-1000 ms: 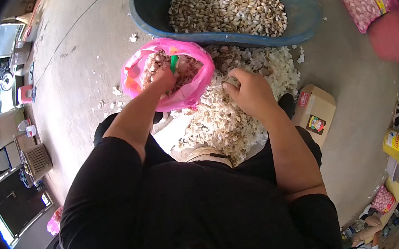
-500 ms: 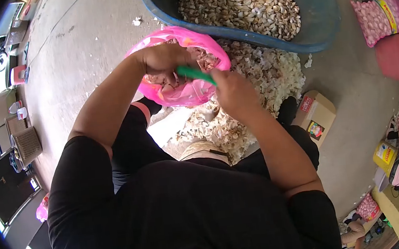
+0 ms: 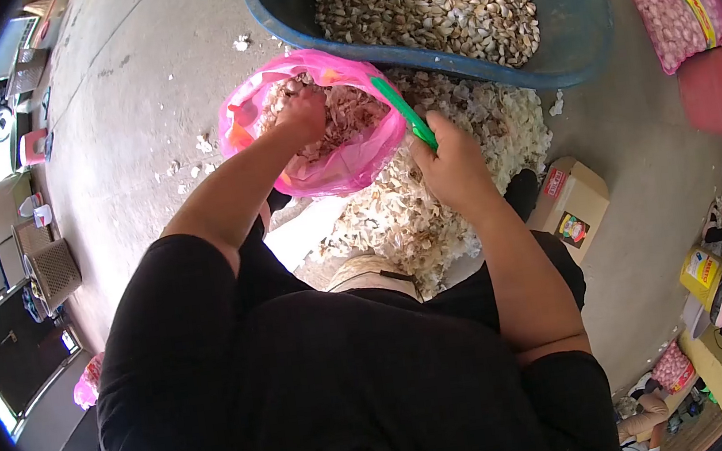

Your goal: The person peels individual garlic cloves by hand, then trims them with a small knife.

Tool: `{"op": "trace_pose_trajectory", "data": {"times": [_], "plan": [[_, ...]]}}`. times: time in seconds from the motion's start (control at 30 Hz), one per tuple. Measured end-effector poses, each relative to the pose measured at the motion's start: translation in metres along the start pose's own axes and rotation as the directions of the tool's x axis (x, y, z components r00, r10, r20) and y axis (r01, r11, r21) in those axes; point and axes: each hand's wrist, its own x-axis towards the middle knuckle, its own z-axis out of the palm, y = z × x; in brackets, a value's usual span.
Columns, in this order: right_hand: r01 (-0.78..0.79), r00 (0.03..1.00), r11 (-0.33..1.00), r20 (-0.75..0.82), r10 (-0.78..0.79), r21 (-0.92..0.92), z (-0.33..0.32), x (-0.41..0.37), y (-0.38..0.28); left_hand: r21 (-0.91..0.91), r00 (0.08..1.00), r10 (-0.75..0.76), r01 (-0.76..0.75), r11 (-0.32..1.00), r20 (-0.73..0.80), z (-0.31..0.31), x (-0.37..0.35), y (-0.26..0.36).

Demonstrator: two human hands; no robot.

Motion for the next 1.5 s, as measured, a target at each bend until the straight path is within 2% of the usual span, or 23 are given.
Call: {"op": "trace_pose_trajectory", "data": {"times": [0.03, 0.13, 0.23, 0.27, 0.3, 0.33, 0.37, 0.4, 0.47, 0.5, 0.53, 0.63, 0.7, 0.77, 0.87, 0.97, 1.03, 1.07, 1.13, 1.2, 1.37, 1.47, 1.5], "plan": [[0.012, 1.000, 1.000, -0.010, -0.012, 0.016, -0.001, 0.000, -0.001, 0.081, 0.993, 0.013, -0.004, 0.997, -0.114, 0.013, 0.013, -0.005], [-0.009, 0.999, 0.997, -0.053, 0.013, 0.083, -0.005, 0.000, 0.004, 0.077, 0.992, 0.028, -0.019, 0.997, -0.119, 0.047, 0.023, -0.015], [-0.028, 0.996, 0.994, -0.079, 0.036, 0.102, -0.013, -0.001, 0.009, 0.123, 0.997, 0.010, 0.000, 0.992, -0.080, 0.017, -0.005, -0.009], [-0.009, 0.996, 1.000, -0.085, 0.010, 0.019, -0.016, -0.002, 0.014, 0.205, 0.989, 0.137, -0.124, 0.971, -0.054, 0.020, 0.008, -0.023], [-0.020, 0.996, 0.997, -0.083, 0.026, 0.072, -0.017, -0.007, 0.014, 0.032, 0.937, 0.177, -0.175, 0.984, -0.302, 0.018, 0.002, -0.035], [-0.024, 0.996, 0.992, -0.087, 0.034, 0.121, -0.020, -0.008, 0.011, -0.001, 0.843, 0.146, -0.171, 0.985, -0.517, 0.017, 0.004, -0.042], [-0.020, 0.995, 0.985, -0.096, 0.036, 0.170, -0.023, -0.008, 0.008, -0.233, 0.973, 0.064, -0.117, 0.965, -0.222, -0.020, -0.012, -0.037], [-0.013, 0.996, 0.983, -0.090, 0.029, 0.181, -0.024, -0.009, 0.010, -0.396, 0.969, 0.067, -0.160, 0.904, -0.239, -0.025, -0.021, -0.042], [0.017, 0.996, 0.979, -0.090, 0.002, 0.205, -0.027, -0.011, 0.010, -0.712, 0.956, 0.215, -0.292, 0.639, -0.199, -0.052, -0.064, -0.032], [-0.016, 0.997, 0.970, -0.072, 0.034, 0.243, -0.028, -0.017, 0.005, -0.923, 0.951, 0.240, -0.261, 0.282, -0.196, -0.058, -0.088, -0.022], [-0.044, 0.997, 0.959, -0.056, 0.061, 0.278, -0.029, -0.020, -0.003, -0.970, 0.955, 0.229, -0.217, 0.107, -0.188, -0.065, -0.111, -0.010], [-0.093, 0.996, 0.929, 0.031, 0.088, 0.357, -0.027, -0.026, 0.000, -0.878, 0.853, 0.408, -0.113, -0.465, -0.326, -0.057, -0.126, -0.002], [-0.119, 0.992, 0.915, 0.080, 0.095, 0.385, -0.026, -0.034, -0.006, -0.789, 0.835, 0.428, -0.014, -0.614, -0.347, -0.056, -0.139, 0.023], [-0.016, 0.999, 0.960, 0.040, 0.005, 0.278, -0.022, -0.040, -0.002, -0.783, 0.749, 0.544, 0.056, -0.620, -0.377, -0.047, -0.120, 0.031], [0.083, 0.996, 0.983, -0.029, -0.080, 0.166, -0.020, -0.047, 0.006, -0.820, 0.868, 0.413, 0.013, -0.573, -0.275, -0.052, -0.117, 0.055], [0.064, 0.994, 0.975, -0.105, -0.042, 0.212, -0.024, -0.054, 0.000, -0.769, 0.892, 0.362, 0.027, -0.638, -0.270, -0.054, -0.105, 0.072], [0.023, 0.994, 0.960, -0.110, 0.008, 0.278, -0.028, -0.055, -0.002, -0.817, 0.876, 0.393, -0.001, -0.577, -0.279, -0.052, -0.096, 0.077], [0.161, 0.976, 0.973, -0.171, -0.132, 0.167, -0.025, -0.052, 0.007, -0.848, 0.871, 0.409, -0.014, -0.530, -0.270, -0.056, -0.099, 0.081], [0.104, 0.983, 0.983, -0.163, -0.080, 0.148, -0.030, -0.053, 0.003, -0.891, 0.870, 0.425, -0.034, -0.453, -0.249, -0.063, -0.103, 0.087], [0.051, 0.990, 0.992, -0.140, -0.034, 0.116, -0.033, -0.052, 0.002, -0.859, 0.890, 0.394, 0.005, -0.512, -0.230, -0.059, -0.093, 0.088], [0.094, 0.977, 0.981, -0.206, -0.058, 0.171, -0.033, -0.045, -0.003, -0.782, 0.932, 0.292, 0.016, -0.623, -0.213, -0.066, -0.091, 0.100], [0.046, 0.991, 0.988, -0.134, -0.027, 0.146, -0.028, -0.045, -0.008, -0.811, 0.957, 0.165, -0.104, -0.575, -0.240, -0.064, -0.088, 0.106], [0.020, 0.995, 0.991, -0.095, -0.007, 0.130, -0.028, -0.046, -0.011, -0.803, 0.939, 0.185, -0.135, -0.580, -0.291, -0.060, -0.083, 0.103]]}}
